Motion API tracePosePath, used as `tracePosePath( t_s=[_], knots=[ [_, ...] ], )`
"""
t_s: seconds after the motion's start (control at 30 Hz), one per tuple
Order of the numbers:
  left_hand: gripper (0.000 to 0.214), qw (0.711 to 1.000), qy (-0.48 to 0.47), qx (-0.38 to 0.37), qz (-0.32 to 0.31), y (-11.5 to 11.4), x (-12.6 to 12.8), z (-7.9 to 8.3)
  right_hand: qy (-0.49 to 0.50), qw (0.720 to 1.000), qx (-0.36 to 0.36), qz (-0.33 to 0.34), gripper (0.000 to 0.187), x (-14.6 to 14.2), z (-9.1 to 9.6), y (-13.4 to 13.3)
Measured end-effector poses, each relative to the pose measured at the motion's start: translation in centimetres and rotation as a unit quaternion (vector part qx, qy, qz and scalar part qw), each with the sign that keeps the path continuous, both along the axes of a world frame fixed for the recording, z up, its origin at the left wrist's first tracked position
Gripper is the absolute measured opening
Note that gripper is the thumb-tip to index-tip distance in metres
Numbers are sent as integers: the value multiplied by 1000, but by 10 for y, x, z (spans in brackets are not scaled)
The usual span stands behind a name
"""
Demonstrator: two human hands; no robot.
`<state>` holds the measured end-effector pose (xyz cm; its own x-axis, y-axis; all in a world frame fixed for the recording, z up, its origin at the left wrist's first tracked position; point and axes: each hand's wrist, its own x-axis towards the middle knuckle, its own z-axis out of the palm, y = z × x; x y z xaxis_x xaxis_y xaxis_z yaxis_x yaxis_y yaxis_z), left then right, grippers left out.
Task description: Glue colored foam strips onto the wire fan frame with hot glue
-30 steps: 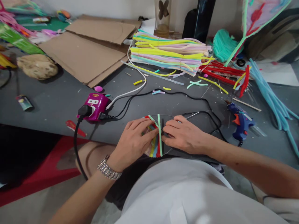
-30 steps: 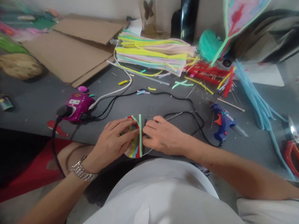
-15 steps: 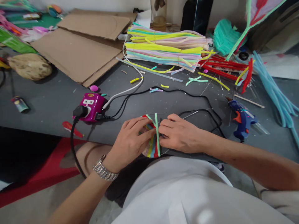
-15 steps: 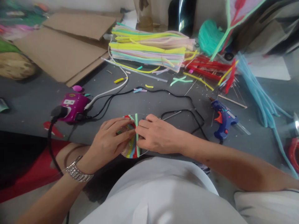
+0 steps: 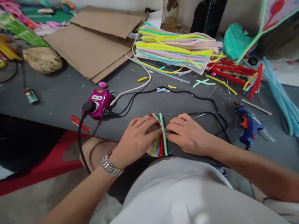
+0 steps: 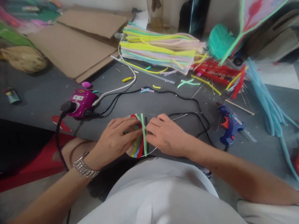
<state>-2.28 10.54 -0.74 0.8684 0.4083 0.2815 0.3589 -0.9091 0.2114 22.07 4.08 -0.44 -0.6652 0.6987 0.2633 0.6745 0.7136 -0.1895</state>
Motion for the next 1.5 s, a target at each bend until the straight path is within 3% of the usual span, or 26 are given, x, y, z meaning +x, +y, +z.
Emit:
tracePosePath(
  t_s=[0.17,0.53,0.73,1.17,1.33,1.5],
  knots=[
    [28,1000,-11,7,-1,-1,-1,-2,-14,999,18,-50,24,-1,-3,-5],
    [24,999,22,-5,-23,0,4,0,-35,998,11,-42,26,-2,-3,-6],
    [24,999,-17,-14,-29,0,1,-5,3,998,23,-62,24,2,-2,-6],
    [23,999,-36,2,-39,2,0,-5,-28,998,27,-49,23,-4,-4,-8],
    [23,998,-15,6,-54,4,1,1,-26,998,34,-41,20,-1,-5,-7],
    [23,998,-1,-5,-60,4,2,8,0,996,40,-77,20,0,-7,-5]
  ],
)
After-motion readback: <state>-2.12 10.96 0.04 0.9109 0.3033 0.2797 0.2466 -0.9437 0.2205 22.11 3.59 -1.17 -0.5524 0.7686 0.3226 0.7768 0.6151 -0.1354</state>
